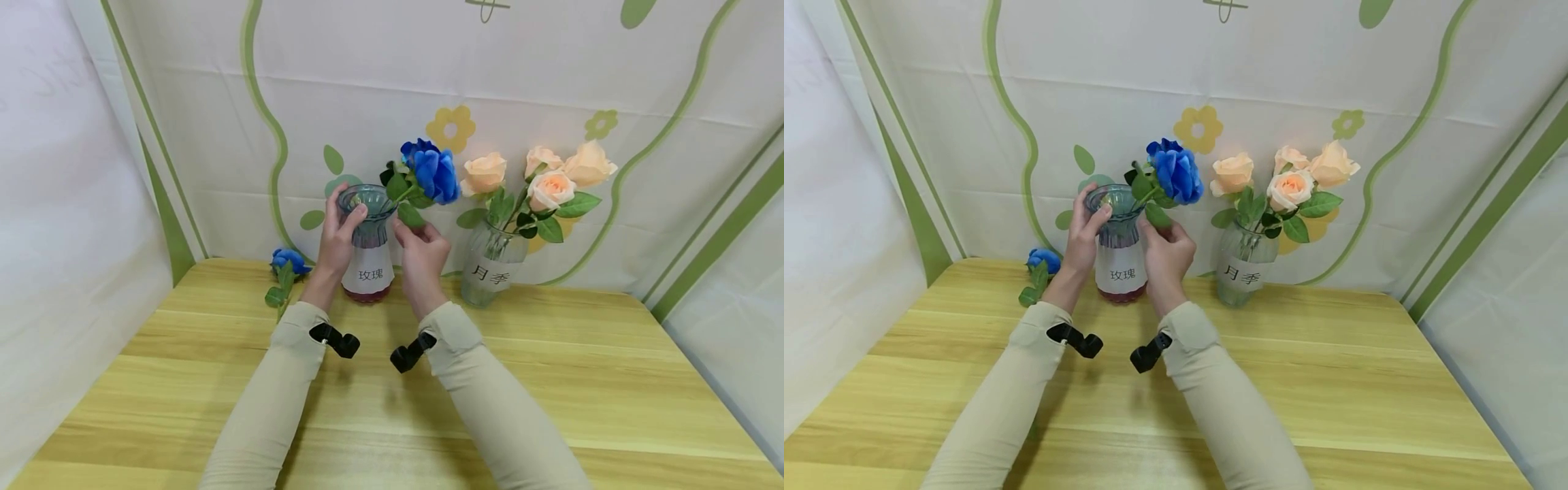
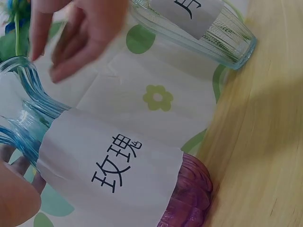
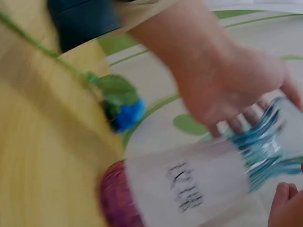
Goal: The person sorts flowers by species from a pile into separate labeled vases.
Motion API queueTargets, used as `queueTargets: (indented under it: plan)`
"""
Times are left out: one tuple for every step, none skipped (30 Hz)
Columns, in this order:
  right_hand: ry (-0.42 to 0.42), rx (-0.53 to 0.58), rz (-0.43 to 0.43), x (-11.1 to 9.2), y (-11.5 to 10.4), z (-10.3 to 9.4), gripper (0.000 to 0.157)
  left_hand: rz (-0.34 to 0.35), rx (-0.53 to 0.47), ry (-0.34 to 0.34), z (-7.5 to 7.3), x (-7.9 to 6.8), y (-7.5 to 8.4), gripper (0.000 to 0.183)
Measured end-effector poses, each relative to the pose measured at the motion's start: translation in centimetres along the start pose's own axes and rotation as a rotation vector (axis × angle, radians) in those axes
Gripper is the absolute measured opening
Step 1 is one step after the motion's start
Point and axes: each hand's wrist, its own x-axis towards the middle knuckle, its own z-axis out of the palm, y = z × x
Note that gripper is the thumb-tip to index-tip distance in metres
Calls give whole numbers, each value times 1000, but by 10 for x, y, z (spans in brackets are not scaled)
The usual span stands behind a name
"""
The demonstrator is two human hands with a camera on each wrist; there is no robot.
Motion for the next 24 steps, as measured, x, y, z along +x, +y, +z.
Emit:
queueTargets:
  plan:
    - [-23,-14,6,0,4,-4,31,1,2,-1,0,0,0,71]
    - [-46,-32,10,-1,9,-8,31,-1,3,-1,-1,0,0,70]
    - [-72,-53,14,-1,13,-12,34,-1,4,-2,-1,0,0,70]
    - [-93,-81,20,-2,17,-16,36,-2,3,-1,-2,1,0,70]
    - [-117,-103,29,-2,21,-21,37,-5,4,-2,-2,1,0,70]
    - [-135,-122,39,-3,24,-25,39,-9,5,-4,-2,1,0,69]
    - [-153,-134,53,-4,28,-29,42,-14,6,-5,-2,1,0,69]
    - [-172,-153,67,-6,31,-33,44,-19,7,-6,-2,1,0,69]
    - [-193,-165,82,-7,35,-37,47,-23,10,-9,-3,1,0,70]
    - [-208,-179,98,-9,38,-40,49,-29,12,-12,-3,1,0,70]
    - [-225,-187,107,-10,42,-43,51,-36,15,-16,-3,1,1,70]
    - [-239,-204,114,-12,45,-46,53,-44,17,-19,-4,1,1,71]
    - [-253,-222,123,-14,48,-48,55,-52,24,-21,-4,0,2,71]
    - [-266,-246,131,-15,52,-50,55,-59,30,-20,-5,0,3,71]
    - [-279,-268,142,-17,55,-52,55,-67,34,-19,-5,0,4,71]
    - [-295,-287,154,-19,58,-53,55,-70,40,-18,-6,0,5,71]
    - [-310,-300,163,-20,60,-54,55,-72,42,-18,-7,0,6,71]
    - [-324,-310,172,-21,63,-55,55,-75,49,-19,-8,0,8,71]
    - [-337,-319,178,-23,65,-56,56,-80,55,-21,-8,0,9,71]
    - [-351,-322,181,-24,66,-57,57,-87,62,-23,-8,0,10,72]
    - [-362,-323,179,-25,67,-58,58,-94,71,-28,-8,-1,11,72]
    - [-376,-325,171,-25,67,-58,59,-104,90,-30,-9,-1,12,73]
    - [-390,-329,164,-26,68,-59,60,-118,114,-32,-9,-2,13,74]
    - [-404,-334,157,-26,68,-60,60,-137,154,-30,-10,-4,15,74]
